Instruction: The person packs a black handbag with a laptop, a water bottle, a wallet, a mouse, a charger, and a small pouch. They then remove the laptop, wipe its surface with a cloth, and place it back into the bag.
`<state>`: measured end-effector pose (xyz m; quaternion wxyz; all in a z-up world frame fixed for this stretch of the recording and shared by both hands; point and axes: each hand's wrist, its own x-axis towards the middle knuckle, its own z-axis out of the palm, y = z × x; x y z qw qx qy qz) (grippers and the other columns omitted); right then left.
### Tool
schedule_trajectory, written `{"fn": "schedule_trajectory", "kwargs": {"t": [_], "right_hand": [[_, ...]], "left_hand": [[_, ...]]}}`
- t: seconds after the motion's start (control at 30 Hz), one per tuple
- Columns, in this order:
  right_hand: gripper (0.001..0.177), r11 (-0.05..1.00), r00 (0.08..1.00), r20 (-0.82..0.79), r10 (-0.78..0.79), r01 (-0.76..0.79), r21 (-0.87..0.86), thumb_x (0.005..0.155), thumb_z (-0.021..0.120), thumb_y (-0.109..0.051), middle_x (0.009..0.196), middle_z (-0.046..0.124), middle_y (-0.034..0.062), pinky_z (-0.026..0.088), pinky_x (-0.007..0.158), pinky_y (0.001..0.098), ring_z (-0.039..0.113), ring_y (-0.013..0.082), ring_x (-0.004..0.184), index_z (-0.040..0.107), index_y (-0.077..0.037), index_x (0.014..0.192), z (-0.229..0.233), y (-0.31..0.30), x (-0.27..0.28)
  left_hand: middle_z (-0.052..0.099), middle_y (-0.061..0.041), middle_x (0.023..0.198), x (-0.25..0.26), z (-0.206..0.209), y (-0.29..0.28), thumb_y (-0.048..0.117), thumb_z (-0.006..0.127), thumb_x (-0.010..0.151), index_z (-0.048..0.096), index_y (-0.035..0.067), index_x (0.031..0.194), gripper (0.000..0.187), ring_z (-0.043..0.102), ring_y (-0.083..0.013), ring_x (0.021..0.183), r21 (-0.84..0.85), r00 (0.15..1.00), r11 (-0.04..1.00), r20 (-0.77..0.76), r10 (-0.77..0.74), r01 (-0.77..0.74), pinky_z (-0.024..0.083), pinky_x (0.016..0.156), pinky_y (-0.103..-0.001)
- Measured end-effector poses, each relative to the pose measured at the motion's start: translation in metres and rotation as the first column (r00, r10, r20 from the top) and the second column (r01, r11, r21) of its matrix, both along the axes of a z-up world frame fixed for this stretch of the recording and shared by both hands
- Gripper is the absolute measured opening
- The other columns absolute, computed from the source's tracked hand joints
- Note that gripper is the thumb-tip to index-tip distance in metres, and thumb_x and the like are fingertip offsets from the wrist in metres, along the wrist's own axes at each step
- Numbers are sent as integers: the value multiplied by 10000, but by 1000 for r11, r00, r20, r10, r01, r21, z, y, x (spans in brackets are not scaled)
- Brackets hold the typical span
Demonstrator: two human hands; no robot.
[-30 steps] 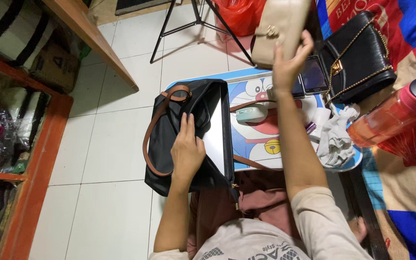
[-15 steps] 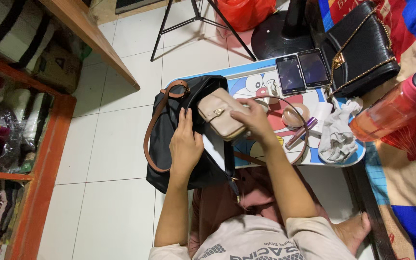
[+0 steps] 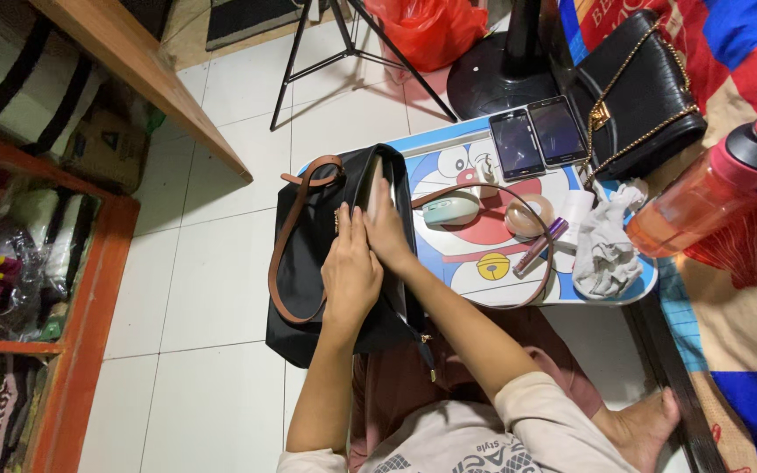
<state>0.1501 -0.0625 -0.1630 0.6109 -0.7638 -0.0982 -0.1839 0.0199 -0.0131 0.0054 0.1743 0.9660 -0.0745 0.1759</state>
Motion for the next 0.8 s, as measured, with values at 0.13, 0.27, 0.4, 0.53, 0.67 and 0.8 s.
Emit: {"fn": "schedule_trajectory", "kwargs": {"t": [0.13,0.27,0.4,0.53,0.67,0.8], "right_hand": [[805,995,994,-52,98,-99,-19,979,602,-179,1598,289,347,358,1173,455,366,459,1458,138,85,1581,0,5,-1],[754,992,986,-114,123,-127,-21,993,609,-184,1585,323,333,348,1176,457,375,448,1459,186,69,1563,6,2,1],[744,995,988,-142,58,-69,-74,942,605,-129,1552,392,325,377,1155,464,422,450,1421,241,55,1565,16,3,13],[740,985,986,-150,-65,40,-168,852,671,-147,1391,524,274,410,1067,486,490,445,1270,346,26,1495,15,6,23],[716,937,976,87,-200,216,-273,805,693,-120,1308,537,242,403,1014,494,478,431,1146,425,-18,1460,-6,12,30],[560,935,979,118,-164,193,-298,870,720,-207,1269,517,223,394,1010,500,484,416,1138,548,-87,1389,-24,-2,43]], "left_hand": [[412,-289,1555,1,1,2,-19,581,860,461,-72,1458,612,659,-382,1059,-10,1000,1000,-10,22,-22,543,902,-451],[435,-300,1532,1,-1,2,-35,578,831,480,-85,1438,617,664,-381,1091,-2,999,1000,51,-10,10,553,896,-440],[452,-296,1527,2,-3,-1,-39,578,856,492,-88,1442,594,668,-376,1070,10,998,1000,60,-24,23,558,902,-436],[458,-293,1527,1,-5,0,-47,575,831,488,-87,1443,619,671,-369,1031,13,999,1000,38,-20,19,562,873,-436],[456,-275,1537,4,-9,-3,-28,593,823,502,-62,1443,628,671,-364,1019,19,997,1000,70,-12,11,573,840,-442],[442,-242,1546,3,-13,-9,17,630,779,520,-20,1434,665,667,-352,948,42,1000,999,6,-6,6,579,774,-451]]}}
